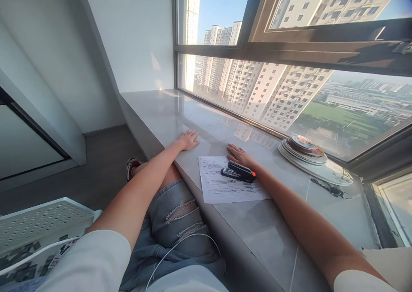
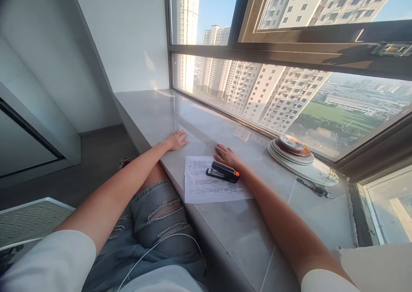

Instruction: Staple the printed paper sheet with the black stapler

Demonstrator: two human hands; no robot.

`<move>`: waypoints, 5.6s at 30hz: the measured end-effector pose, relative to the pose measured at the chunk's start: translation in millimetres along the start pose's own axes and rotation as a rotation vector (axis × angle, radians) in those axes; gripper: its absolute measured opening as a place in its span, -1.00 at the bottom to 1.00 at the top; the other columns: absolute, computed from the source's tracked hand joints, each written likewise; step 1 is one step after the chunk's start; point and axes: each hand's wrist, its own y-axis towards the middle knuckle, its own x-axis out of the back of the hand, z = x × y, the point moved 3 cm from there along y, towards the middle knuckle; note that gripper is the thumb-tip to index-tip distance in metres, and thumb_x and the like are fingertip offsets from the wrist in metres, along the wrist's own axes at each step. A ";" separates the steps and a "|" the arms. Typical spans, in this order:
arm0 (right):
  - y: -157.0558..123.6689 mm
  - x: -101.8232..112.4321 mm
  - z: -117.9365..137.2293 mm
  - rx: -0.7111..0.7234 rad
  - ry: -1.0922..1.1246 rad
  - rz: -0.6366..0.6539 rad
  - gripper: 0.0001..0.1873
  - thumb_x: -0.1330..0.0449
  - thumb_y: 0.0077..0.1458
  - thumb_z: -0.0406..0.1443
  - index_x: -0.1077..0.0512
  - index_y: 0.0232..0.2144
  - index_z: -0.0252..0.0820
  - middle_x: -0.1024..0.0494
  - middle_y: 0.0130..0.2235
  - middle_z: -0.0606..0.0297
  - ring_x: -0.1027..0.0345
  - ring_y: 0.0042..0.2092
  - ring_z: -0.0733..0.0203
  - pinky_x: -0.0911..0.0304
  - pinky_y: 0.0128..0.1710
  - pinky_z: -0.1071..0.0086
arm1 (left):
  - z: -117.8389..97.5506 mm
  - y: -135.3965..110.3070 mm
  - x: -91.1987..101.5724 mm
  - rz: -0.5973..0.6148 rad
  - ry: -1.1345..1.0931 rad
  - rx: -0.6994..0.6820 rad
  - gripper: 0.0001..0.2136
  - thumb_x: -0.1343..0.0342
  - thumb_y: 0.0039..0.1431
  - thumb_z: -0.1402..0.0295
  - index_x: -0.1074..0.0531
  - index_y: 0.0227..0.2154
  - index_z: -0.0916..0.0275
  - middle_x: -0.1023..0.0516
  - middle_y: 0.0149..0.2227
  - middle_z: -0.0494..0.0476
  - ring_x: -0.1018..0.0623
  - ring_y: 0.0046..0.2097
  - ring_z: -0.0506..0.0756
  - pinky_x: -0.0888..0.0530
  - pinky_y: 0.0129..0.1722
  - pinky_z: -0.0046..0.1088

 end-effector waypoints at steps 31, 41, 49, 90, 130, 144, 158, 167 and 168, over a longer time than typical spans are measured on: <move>46.8 0.2 54.2 -0.001 0.004 -0.067 -0.36 0.07 0.50 -0.05 -0.23 0.46 -0.20 -0.14 0.56 -0.02 0.02 0.58 -0.11 0.04 0.51 -0.19 | 3.1 -55.8 -13.1 -0.069 -0.228 -0.516 -0.44 0.06 0.48 0.05 -0.38 0.42 0.10 -0.31 0.50 0.17 -0.21 0.56 0.19 -0.16 0.54 -0.19; 47.1 0.3 54.6 0.002 0.003 -0.049 -0.35 0.07 0.51 -0.07 -0.19 0.49 -0.21 -0.11 0.57 -0.01 0.09 0.60 -0.07 0.07 0.52 -0.15 | 54.0 1.1 10.0 0.026 -0.171 -0.240 -0.39 0.03 0.44 0.04 -0.31 0.46 0.13 -0.14 0.56 0.24 -0.11 0.59 0.18 0.08 0.57 -0.01; 48.2 -0.6 54.9 0.017 0.015 -0.024 -0.33 0.10 0.52 -0.04 -0.15 0.51 -0.17 -0.02 0.60 0.02 0.20 0.62 -0.07 0.14 0.53 -0.25 | 69.4 12.8 29.9 -0.258 -0.352 -0.071 -0.47 -0.16 0.32 0.23 -0.46 0.32 0.21 -0.38 0.45 0.31 -0.29 0.52 0.26 -0.08 0.54 0.05; 59.4 12.4 31.4 -0.227 0.074 -0.126 -0.43 -0.02 0.49 -0.19 -0.26 0.43 -0.27 -0.09 0.57 -0.10 0.19 0.62 -0.14 0.17 0.53 -0.30 | 45.3 -89.5 -12.8 -1.044 -1.207 0.265 -0.83 -0.09 0.13 0.39 -0.57 -0.29 0.19 -0.67 -0.14 0.18 -0.63 -0.01 0.17 -0.51 0.11 -0.28; -13.2 10.9 48.6 0.117 0.649 -0.373 -0.55 0.03 0.08 -0.31 -0.56 -0.09 -0.15 -0.69 -0.06 0.13 -0.53 -0.01 -0.01 -0.41 0.12 0.06 | -86.1 -60.7 -25.8 -0.435 -1.438 0.484 -0.84 -0.03 0.38 0.40 -0.51 -0.27 0.21 -0.68 0.05 0.35 -0.59 0.26 0.25 -0.47 0.31 -0.12; -34.5 20.8 71.1 0.194 0.468 -0.413 -0.52 -0.34 0.15 0.01 -0.64 -0.02 -0.17 -0.71 -0.13 0.14 -0.54 -0.09 -0.03 -0.41 -0.02 0.20 | -78.7 -103.1 -26.4 -0.513 -1.733 0.199 -0.74 0.06 0.49 0.34 -0.52 -0.01 0.26 -0.54 0.31 0.39 -0.54 0.35 0.17 -0.40 0.43 -0.21; -49.3 19.2 103.7 0.533 0.097 -0.565 -0.56 0.05 0.55 -0.19 -0.62 0.15 0.04 -0.67 0.20 0.18 -0.42 0.18 -0.03 -0.31 0.25 -0.04 | -77.0 -96.9 -25.8 -0.278 -1.861 0.240 -0.81 0.01 0.46 0.37 -0.50 -0.13 0.29 -0.69 -0.10 0.36 -0.71 0.05 0.19 -0.55 0.28 -0.13; -39.9 22.8 96.5 -0.025 0.338 -0.746 -0.63 -0.34 0.26 -0.05 -0.69 -0.01 -0.12 -0.76 -0.18 0.11 -0.53 -0.14 -0.06 -0.35 0.06 0.04 | -76.7 -98.9 -23.2 -0.417 -1.822 0.192 -0.75 -0.02 0.32 0.69 -0.55 -0.16 0.31 -0.69 -0.15 0.23 -0.72 -0.01 0.07 -0.48 0.39 -0.22; -38.0 22.1 93.9 -0.076 0.406 -0.724 -0.60 -0.38 0.21 -0.01 -0.70 -0.04 -0.12 -0.75 -0.22 0.15 -0.54 -0.20 -0.03 -0.38 -0.03 0.10 | -77.6 -100.4 -22.6 -0.452 -1.809 0.174 -0.76 -0.04 0.35 0.67 -0.55 -0.14 0.30 -0.69 -0.15 0.22 -0.73 -0.03 0.06 -0.49 0.38 -0.22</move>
